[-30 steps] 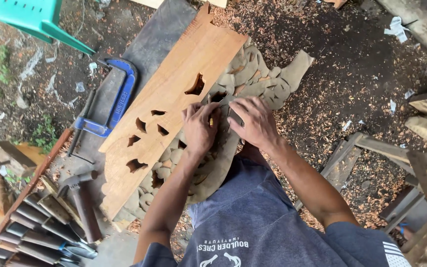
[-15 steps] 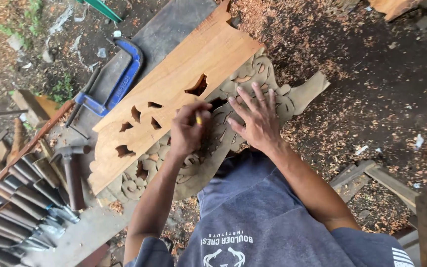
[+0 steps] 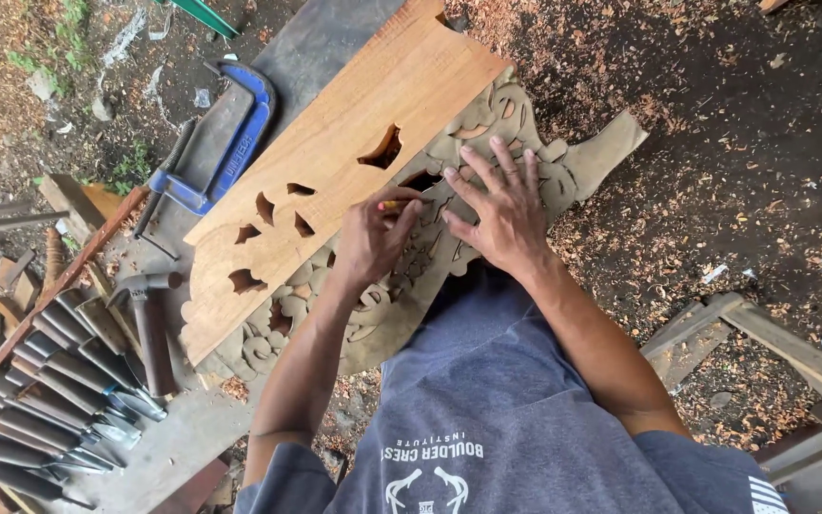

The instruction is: Tracing outlines or markings onto an intricate wood carving using a pencil.

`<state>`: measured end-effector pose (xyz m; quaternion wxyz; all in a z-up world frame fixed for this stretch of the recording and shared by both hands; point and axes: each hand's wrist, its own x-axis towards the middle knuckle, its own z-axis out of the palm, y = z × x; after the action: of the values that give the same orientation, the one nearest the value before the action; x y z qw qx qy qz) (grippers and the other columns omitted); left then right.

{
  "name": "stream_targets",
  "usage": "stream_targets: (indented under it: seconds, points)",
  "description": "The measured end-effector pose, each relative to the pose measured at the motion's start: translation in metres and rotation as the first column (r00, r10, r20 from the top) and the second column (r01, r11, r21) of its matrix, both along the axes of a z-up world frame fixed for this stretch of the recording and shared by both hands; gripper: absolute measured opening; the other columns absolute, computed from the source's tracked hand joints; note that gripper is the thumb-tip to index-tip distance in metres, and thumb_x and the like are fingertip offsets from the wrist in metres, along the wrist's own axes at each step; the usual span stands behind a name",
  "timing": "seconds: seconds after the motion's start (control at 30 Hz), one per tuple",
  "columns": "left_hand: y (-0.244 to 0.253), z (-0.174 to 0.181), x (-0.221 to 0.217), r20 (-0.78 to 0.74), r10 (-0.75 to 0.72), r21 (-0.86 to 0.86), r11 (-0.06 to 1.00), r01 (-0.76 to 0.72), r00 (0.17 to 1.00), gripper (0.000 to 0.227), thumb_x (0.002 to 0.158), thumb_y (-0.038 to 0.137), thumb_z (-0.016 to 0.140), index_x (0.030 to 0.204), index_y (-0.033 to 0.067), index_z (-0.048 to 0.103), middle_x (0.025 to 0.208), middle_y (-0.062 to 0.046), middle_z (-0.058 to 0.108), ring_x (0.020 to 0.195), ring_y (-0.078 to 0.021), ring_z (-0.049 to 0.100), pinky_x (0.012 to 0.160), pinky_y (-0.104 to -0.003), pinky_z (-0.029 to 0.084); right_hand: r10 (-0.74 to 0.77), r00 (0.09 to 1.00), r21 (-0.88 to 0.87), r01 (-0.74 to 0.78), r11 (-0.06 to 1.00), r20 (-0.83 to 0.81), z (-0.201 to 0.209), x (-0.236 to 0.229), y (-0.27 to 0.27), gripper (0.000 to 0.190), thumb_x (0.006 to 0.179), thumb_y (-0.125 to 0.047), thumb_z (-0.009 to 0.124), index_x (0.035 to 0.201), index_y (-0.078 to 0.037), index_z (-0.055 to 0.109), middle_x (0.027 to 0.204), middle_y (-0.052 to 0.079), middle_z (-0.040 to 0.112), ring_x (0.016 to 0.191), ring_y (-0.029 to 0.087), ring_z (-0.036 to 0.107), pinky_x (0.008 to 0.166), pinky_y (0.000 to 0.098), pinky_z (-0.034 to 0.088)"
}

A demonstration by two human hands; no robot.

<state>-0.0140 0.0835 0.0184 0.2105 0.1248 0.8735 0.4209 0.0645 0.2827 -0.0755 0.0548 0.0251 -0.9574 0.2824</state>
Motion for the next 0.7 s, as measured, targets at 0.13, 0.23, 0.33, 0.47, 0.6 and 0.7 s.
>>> stream_targets:
  seconds: [0.13, 0.23, 0.33, 0.47, 0.6, 0.7]
  points:
    - [-0.003, 0.006, -0.003, 0.04, -0.104, 0.033, 0.994, 0.103, 0.994, 0.021, 0.098, 0.02, 0.067, 0.112, 0.005, 0.073, 0.092, -0.012, 0.079, 0.073, -0.0173, 0.074, 0.068, -0.033, 0.06, -0.007, 1.0, -0.006, 0.007, 1.0, 0.0, 0.001, 0.001, -0.001, 0.058, 0.091, -0.05, 0.077, 0.141, -0.023, 0.068, 0.163, 0.006, 0.043, 0.155, 0.038, 0.025, 0.124, 0.0698, 0.012]
    - [-0.014, 0.004, -0.002, -0.004, -0.108, 0.012, 0.994, 0.108, 0.994, 0.02, 0.099, 0.018, 0.066, 0.109, 0.0027, 0.073, 0.089, -0.012, 0.078, 0.074, -0.018, 0.074, 0.069, -0.033, 0.061, -0.008, 1.0, -0.01, 0.008, 1.0, 0.003, 0.004, 0.001, -0.002, 0.058, 0.09, -0.049, 0.077, 0.14, -0.023, 0.069, 0.163, 0.006, 0.043, 0.156, 0.038, 0.024, 0.124, 0.0695, 0.011]
    - [-0.015, 0.01, -0.002, 0.037, -0.085, -0.053, 0.995, 0.086, 0.996, 0.021, 0.099, 0.018, 0.065, 0.108, 0.0006, 0.071, 0.084, -0.013, 0.077, 0.074, -0.0191, 0.076, 0.068, -0.033, 0.061, -0.009, 1.0, -0.007, 0.009, 1.0, 0.005, 0.004, 0.001, -0.001, 0.058, 0.091, -0.05, 0.077, 0.141, -0.022, 0.069, 0.164, 0.006, 0.043, 0.156, 0.037, 0.024, 0.125, 0.069, 0.011]
    - [-0.018, -0.008, 0.003, -0.034, -0.076, -0.021, 0.997, 0.076, 0.997, 0.022, 0.103, 0.018, 0.059, 0.109, -0.0021, 0.065, 0.089, -0.015, 0.077, 0.083, -0.0204, 0.078, 0.075, -0.032, 0.063, -0.002, 1.0, -0.008, 0.002, 1.0, -0.01, 0.002, 0.001, -0.001, 0.058, 0.092, -0.051, 0.078, 0.141, -0.021, 0.069, 0.163, 0.006, 0.042, 0.156, 0.036, 0.024, 0.126, 0.0688, 0.011]
    - [-0.04, -0.035, -0.004, 0.075, 0.256, 0.102, 0.96, -0.263, 0.964, 0.023, 0.104, 0.021, 0.055, 0.108, 0.0007, 0.064, 0.09, -0.013, 0.077, 0.08, -0.019, 0.079, 0.072, -0.033, 0.063, -0.006, 1.0, -0.009, 0.006, 1.0, -0.007, -0.005, 0.001, -0.001, 0.056, 0.089, -0.051, 0.078, 0.136, -0.022, 0.07, 0.162, 0.005, 0.043, 0.155, 0.037, 0.023, 0.123, 0.07, 0.01]
    - [-0.037, -0.019, 0.002, 0.059, 0.308, 0.078, 0.947, -0.312, 0.949, 0.025, 0.108, 0.024, 0.056, 0.11, 0.0011, 0.065, 0.087, -0.012, 0.077, 0.083, -0.0179, 0.077, 0.076, -0.031, 0.064, 0.005, 1.0, -0.025, -0.005, 1.0, 0.002, -0.005, 0.003, -0.002, 0.058, 0.089, -0.051, 0.078, 0.138, -0.021, 0.069, 0.163, 0.005, 0.042, 0.156, 0.036, 0.022, 0.124, 0.0698, 0.009]
